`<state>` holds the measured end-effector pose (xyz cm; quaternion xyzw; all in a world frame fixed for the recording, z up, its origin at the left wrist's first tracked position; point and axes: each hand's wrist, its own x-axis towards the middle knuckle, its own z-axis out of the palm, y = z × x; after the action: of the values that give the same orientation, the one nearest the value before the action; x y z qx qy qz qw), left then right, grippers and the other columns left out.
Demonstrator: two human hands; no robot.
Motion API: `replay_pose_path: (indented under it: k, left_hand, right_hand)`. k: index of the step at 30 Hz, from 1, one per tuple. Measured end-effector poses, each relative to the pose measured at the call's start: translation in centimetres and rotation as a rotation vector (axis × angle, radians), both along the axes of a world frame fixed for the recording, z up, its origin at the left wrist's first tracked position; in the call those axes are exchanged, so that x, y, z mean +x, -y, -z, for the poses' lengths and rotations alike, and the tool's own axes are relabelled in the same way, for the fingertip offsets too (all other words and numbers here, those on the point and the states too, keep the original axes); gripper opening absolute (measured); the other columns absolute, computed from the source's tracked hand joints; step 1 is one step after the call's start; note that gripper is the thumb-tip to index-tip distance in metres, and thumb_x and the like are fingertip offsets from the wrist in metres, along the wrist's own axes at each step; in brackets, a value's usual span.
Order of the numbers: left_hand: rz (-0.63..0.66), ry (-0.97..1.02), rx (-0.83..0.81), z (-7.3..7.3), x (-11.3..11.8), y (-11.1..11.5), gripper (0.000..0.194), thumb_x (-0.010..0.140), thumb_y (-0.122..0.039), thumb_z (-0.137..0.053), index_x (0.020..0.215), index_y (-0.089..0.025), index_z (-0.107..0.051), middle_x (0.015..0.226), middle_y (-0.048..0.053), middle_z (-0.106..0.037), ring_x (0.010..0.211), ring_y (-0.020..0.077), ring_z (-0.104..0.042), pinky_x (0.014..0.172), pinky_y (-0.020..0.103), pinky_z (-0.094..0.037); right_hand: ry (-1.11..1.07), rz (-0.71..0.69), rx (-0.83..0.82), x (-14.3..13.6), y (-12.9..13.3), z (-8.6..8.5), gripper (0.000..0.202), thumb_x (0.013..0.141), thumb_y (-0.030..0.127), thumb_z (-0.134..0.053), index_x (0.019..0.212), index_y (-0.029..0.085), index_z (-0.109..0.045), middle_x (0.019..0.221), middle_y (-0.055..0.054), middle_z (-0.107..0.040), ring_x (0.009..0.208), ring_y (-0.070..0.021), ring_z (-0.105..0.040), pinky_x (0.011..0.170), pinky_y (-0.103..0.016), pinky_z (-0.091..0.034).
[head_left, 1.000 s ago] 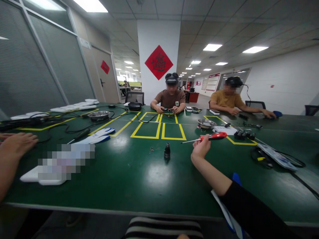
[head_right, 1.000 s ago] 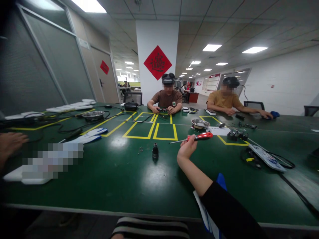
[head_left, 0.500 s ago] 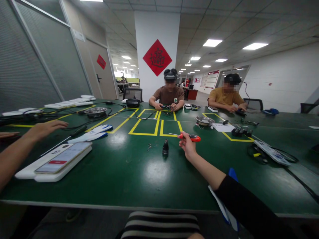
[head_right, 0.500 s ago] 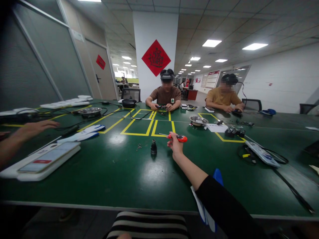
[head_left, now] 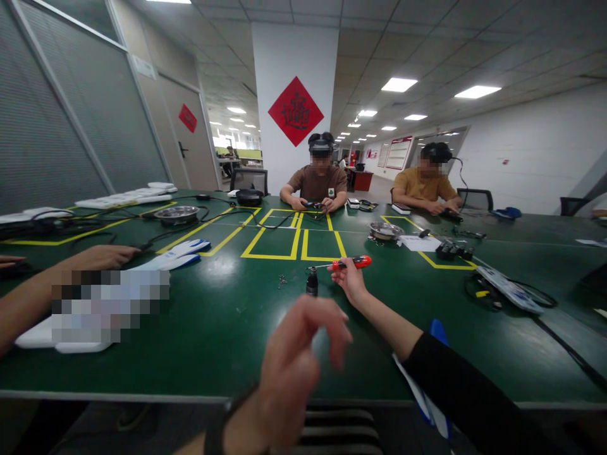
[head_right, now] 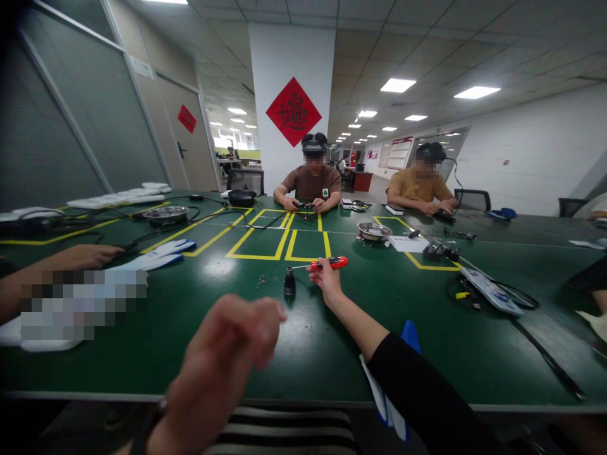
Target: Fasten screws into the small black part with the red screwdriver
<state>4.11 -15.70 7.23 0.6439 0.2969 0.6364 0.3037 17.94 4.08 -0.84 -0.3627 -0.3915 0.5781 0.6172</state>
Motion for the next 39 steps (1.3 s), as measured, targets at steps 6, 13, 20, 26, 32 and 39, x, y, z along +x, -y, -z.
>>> replay_pose_path:
  k: [6, 13, 20, 26, 32, 39]
  left_hand:
    - [-0.367, -0.309, -0.045, 2.7, -5.1, -16.7, 0.021, 0.080, -0.036, -0.048, 0.071, -0.017, -0.053, 0.063, -0.001, -0.050, 0.059, 0.0126, -0.045, 0.056, 0.025, -0.035]
    - [-0.292, -0.494, -0.253, 8.7, -10.5, -22.8, 0.026, 0.073, -0.042, -0.057, 0.079, -0.016, -0.056, 0.071, 0.001, -0.059, 0.064, 0.0138, -0.053, 0.060, 0.025, -0.042]
    - [-0.221, -0.904, -0.184, 9.5, -11.5, -22.2, 0.047, 0.069, -0.053, -0.059, 0.103, -0.022, -0.058, 0.109, 0.007, -0.058, 0.104, 0.0253, -0.050, 0.089, 0.039, -0.038]
    - [-0.255, -1.065, -0.168, 9.8, -11.4, -22.3, 0.049, 0.073, -0.058, -0.052, 0.109, -0.026, -0.057, 0.114, 0.008, -0.054, 0.109, 0.0281, -0.046, 0.092, 0.042, -0.034]
    - [-0.242, -1.095, -0.150, 9.9, -11.3, -22.5, 0.048, 0.076, -0.058, -0.048, 0.112, -0.028, -0.055, 0.115, 0.007, -0.052, 0.109, 0.0280, -0.045, 0.091, 0.042, -0.034]
    - [-0.223, -1.057, -0.167, 9.7, -11.3, -22.3, 0.043, 0.075, -0.054, -0.051, 0.109, -0.028, -0.058, 0.115, 0.006, -0.054, 0.109, 0.0268, -0.045, 0.092, 0.040, -0.034]
  right_hand:
    - [0.020, 0.060, 0.036, 0.2, -0.1, -0.2, 0.019, 0.073, 0.032, -0.059, 0.074, 0.012, -0.058, 0.066, -0.007, -0.070, 0.043, -0.0089, -0.056, 0.041, -0.018, -0.048]
    - [0.045, 0.056, 0.052, 0.2, -0.3, -0.1, 0.022, 0.068, 0.029, -0.067, 0.077, 0.011, -0.060, 0.064, -0.007, -0.069, 0.046, -0.0111, -0.060, 0.046, -0.021, -0.053]
    - [0.064, -0.074, 0.043, -0.3, 0.1, -0.3, 0.024, 0.065, 0.024, -0.072, 0.081, 0.010, -0.061, 0.070, -0.010, -0.070, 0.050, -0.0122, -0.063, 0.048, -0.021, -0.054]
    - [0.082, -0.220, 0.056, -0.6, 0.5, -0.6, 0.022, 0.067, 0.024, -0.071, 0.082, 0.010, -0.063, 0.075, -0.010, -0.070, 0.056, -0.0125, -0.065, 0.053, -0.021, -0.055]
    - [0.087, -0.255, 0.083, -1.4, 0.4, -0.6, 0.021, 0.066, 0.024, -0.071, 0.080, 0.010, -0.063, 0.079, -0.009, -0.070, 0.059, -0.0119, -0.065, 0.055, -0.021, -0.054]
    - [-0.072, -0.110, 0.026, -0.8, 0.1, -0.3, 0.015, 0.070, 0.022, -0.067, 0.079, 0.011, -0.059, 0.074, -0.008, -0.070, 0.051, -0.0092, -0.062, 0.050, -0.018, -0.052]
